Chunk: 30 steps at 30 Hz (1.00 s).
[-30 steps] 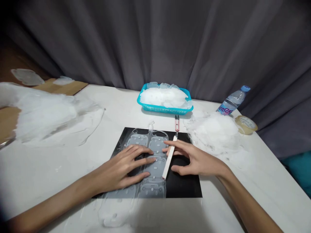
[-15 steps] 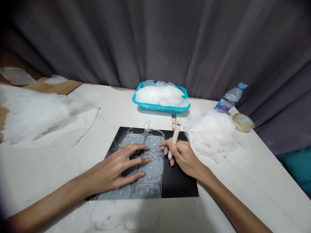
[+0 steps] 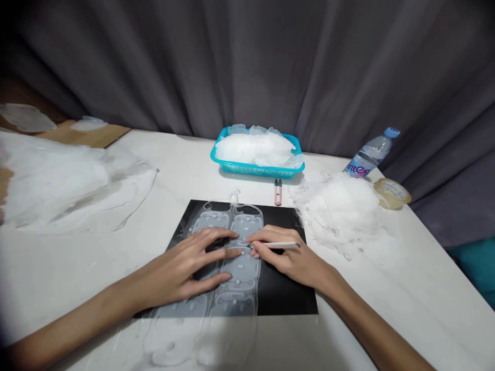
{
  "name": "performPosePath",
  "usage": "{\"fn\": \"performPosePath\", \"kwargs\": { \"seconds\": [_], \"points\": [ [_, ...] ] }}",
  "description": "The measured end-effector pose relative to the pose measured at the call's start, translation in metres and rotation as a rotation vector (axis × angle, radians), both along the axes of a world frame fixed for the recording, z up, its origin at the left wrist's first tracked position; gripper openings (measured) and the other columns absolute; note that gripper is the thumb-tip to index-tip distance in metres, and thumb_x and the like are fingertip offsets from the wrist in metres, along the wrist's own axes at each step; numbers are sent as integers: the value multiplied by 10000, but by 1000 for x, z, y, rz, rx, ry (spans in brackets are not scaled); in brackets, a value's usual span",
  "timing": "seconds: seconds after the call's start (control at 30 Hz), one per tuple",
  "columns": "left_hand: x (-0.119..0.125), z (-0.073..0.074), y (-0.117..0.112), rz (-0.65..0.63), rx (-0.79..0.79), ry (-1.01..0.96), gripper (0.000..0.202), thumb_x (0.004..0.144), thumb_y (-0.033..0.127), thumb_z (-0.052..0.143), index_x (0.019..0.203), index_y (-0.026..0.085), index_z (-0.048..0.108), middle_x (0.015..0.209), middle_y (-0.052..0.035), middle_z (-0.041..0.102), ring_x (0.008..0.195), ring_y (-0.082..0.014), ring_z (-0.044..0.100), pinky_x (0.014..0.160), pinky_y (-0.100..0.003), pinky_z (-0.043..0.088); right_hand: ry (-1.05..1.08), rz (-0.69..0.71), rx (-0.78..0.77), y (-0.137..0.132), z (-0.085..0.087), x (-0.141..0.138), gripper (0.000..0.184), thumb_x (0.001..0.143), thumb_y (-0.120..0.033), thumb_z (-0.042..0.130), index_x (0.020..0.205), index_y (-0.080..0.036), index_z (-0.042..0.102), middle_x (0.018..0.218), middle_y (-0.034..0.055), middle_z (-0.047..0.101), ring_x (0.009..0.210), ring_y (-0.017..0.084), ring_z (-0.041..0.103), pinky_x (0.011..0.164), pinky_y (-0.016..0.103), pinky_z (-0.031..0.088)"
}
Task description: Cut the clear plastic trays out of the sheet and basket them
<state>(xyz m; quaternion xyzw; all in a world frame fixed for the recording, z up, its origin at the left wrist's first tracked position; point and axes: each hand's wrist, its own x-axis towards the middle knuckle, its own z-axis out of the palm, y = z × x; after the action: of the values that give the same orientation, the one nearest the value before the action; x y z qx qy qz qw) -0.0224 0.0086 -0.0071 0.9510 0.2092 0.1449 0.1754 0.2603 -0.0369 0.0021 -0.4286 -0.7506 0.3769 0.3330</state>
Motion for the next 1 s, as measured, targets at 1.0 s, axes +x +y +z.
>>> {"fn": "performPosePath", "kwargs": {
  "seconds": [1.0],
  "points": [
    [0,0,1,-6,39,-9,373,1018,419,633,1367,290,661,1476,-103,582,1331,-322,567,1089,-475,510,-306,205,317,-6,7,2,211,1075,-148,493,1230,-170,634,1154,126,714,1106,222,675,965,352,573]
  ]
}}
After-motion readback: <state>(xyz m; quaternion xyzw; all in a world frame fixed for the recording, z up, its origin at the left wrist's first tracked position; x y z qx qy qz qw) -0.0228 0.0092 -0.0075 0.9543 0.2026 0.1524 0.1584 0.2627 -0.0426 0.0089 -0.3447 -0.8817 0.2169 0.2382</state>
